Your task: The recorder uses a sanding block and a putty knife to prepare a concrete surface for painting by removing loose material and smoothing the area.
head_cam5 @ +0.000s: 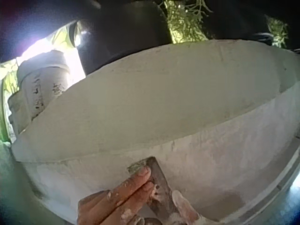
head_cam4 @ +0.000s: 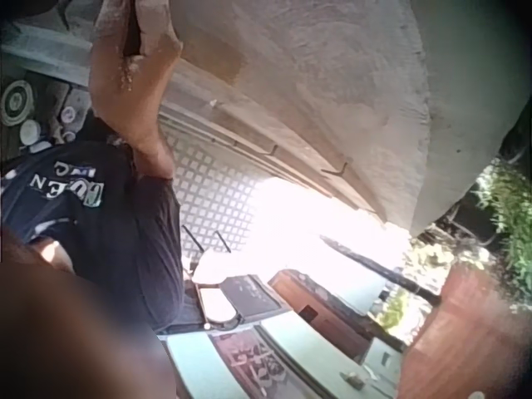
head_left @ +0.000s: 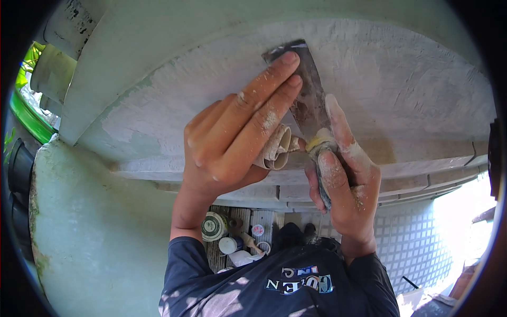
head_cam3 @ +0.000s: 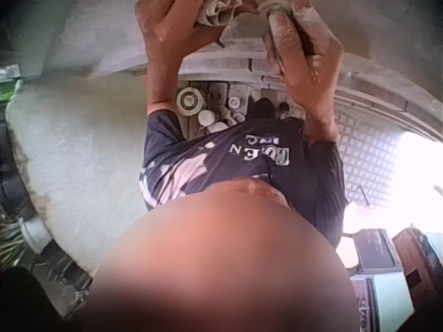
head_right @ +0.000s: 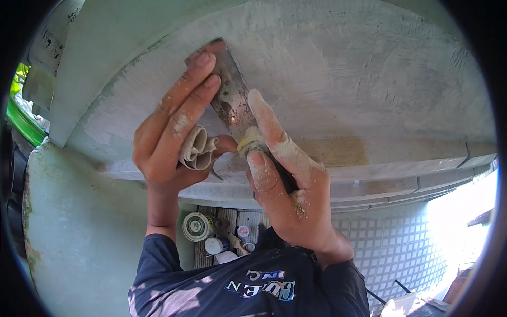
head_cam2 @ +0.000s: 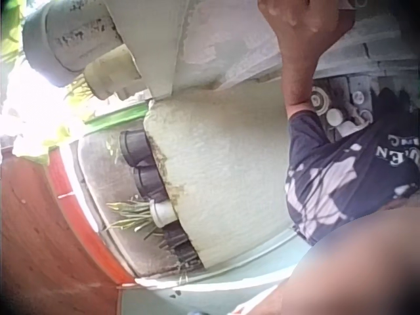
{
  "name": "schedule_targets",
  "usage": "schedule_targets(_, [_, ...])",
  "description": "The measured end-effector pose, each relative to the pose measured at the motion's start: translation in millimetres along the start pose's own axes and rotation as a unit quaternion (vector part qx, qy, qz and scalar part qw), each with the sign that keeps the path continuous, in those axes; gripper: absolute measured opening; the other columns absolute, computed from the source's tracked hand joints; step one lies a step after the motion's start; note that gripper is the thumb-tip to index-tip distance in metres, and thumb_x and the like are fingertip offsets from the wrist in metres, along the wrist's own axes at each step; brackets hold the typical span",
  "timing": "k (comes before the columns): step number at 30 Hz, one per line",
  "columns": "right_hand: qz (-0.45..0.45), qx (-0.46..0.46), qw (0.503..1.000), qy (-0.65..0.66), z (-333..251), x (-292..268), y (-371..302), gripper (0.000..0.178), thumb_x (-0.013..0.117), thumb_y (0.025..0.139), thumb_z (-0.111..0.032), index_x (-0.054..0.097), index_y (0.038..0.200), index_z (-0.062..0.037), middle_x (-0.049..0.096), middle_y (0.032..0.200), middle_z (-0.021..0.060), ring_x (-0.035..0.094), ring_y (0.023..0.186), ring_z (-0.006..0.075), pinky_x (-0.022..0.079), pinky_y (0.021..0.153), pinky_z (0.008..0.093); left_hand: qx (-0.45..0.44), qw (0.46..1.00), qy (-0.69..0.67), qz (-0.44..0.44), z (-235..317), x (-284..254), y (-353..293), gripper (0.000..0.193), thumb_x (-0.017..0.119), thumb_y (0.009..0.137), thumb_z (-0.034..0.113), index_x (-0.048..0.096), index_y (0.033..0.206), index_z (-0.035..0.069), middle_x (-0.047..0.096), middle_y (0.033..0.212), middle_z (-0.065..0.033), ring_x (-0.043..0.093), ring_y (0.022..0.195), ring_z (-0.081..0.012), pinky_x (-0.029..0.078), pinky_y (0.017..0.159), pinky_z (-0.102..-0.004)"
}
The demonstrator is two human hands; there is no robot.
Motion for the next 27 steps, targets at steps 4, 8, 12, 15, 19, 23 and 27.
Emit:
schedule_targets(4, [0.031, -0.014, 0.999, 0.015, -4, 3, 2, 0.055, 0.050, 0.101, -0.016, 0.038, 0.154, -0.0057, 0.059, 0.074, 0.0005, 0.045, 0.051, 0.0033, 0.034, 0.044, 0.0184, 0.007, 0.999, -0.018, 0.027, -1, -6, 4, 0.061, 0.080, 0.079, 0.035, 0.067, 0.118, -0.009, 0.066, 0.125, -0.0244, 0.064, 0.119, -0.0363, 0.052, 0.101, -0.0410])
schedule_targets(8, [0.008, 0.001, 1.000, 0.023, 1, 1, -2, 0.055, 0.050, 0.102, -0.017, 0.039, 0.154, -0.0056, 0.060, 0.075, 0.0013, 0.044, 0.050, 0.0032, 0.035, 0.045, 0.0183, -0.005, 1.000, -0.019, 0.015, 0, 0, -3, 0.061, 0.080, 0.079, 0.035, 0.067, 0.118, -0.009, 0.066, 0.125, -0.0247, 0.064, 0.119, -0.0370, 0.052, 0.101, -0.0422])
schedule_targets(12, [0.005, -0.002, 0.999, 0.035, -6, 2, 5, 0.055, 0.050, 0.102, -0.017, 0.038, 0.153, -0.0040, 0.058, 0.070, 0.0000, 0.044, 0.050, 0.0031, 0.034, 0.045, 0.0182, -0.002, 0.998, -0.039, 0.044, -3, -5, 5, 0.061, 0.080, 0.079, 0.035, 0.066, 0.119, -0.009, 0.065, 0.125, -0.0246, 0.064, 0.119, -0.0368, 0.052, 0.102, -0.0422])
schedule_targets(15, [0.021, -0.015, 1.000, -0.010, -3, -2, 4, 0.055, 0.050, 0.102, -0.017, 0.038, 0.153, -0.0032, 0.056, 0.067, -0.0014, 0.043, 0.050, 0.0029, 0.034, 0.045, 0.0180, 0.005, 0.999, -0.019, 0.048, -1, -1, 2, 0.062, 0.080, 0.079, 0.036, 0.066, 0.119, -0.009, 0.066, 0.125, -0.0246, 0.064, 0.119, -0.0368, 0.052, 0.102, -0.0419])
schedule_targets(19, [0.009, -0.008, 1.000, -0.003, -6, -1, 8, 0.054, 0.050, 0.102, -0.016, 0.038, 0.153, -0.0037, 0.055, 0.067, -0.0019, 0.043, 0.050, 0.0026, 0.033, 0.045, 0.0179, -0.002, 0.999, -0.014, 0.045, -1, -3, 3, 0.062, 0.080, 0.079, 0.035, 0.066, 0.119, -0.009, 0.065, 0.125, -0.0250, 0.063, 0.121, -0.0371, 0.052, 0.102, -0.0426])
schedule_targets(23, [0.002, -0.014, 1.000, -0.023, 0, -4, 1, 0.054, 0.050, 0.102, -0.017, 0.039, 0.153, -0.0039, 0.055, 0.067, -0.0021, 0.043, 0.050, 0.0024, 0.033, 0.045, 0.0179, -0.018, 0.999, -0.023, 0.039, 3, 1, -3, 0.061, 0.080, 0.079, 0.035, 0.066, 0.119, -0.009, 0.065, 0.125, -0.0252, 0.063, 0.121, -0.0371, 0.052, 0.102, -0.0430])
schedule_targets(27, [-0.001, 0.008, 1.000, 0.007, 1, -3, 2, 0.054, 0.049, 0.102, -0.016, 0.038, 0.154, -0.0041, 0.054, 0.067, -0.0022, 0.043, 0.050, 0.0024, 0.033, 0.045, 0.0179, -0.009, 0.999, -0.020, 0.038, 2, 3, -4, 0.062, 0.081, 0.078, 0.035, 0.066, 0.119, -0.009, 0.065, 0.125, -0.0255, 0.063, 0.121, -0.0372, 0.052, 0.102, -0.0430])
Point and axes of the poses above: each hand's wrist, its own y-axis towards the middle knuckle, its own x-axis out of the palm, z = x × y, the point moved 6 cm from there along y, towards the middle knuckle
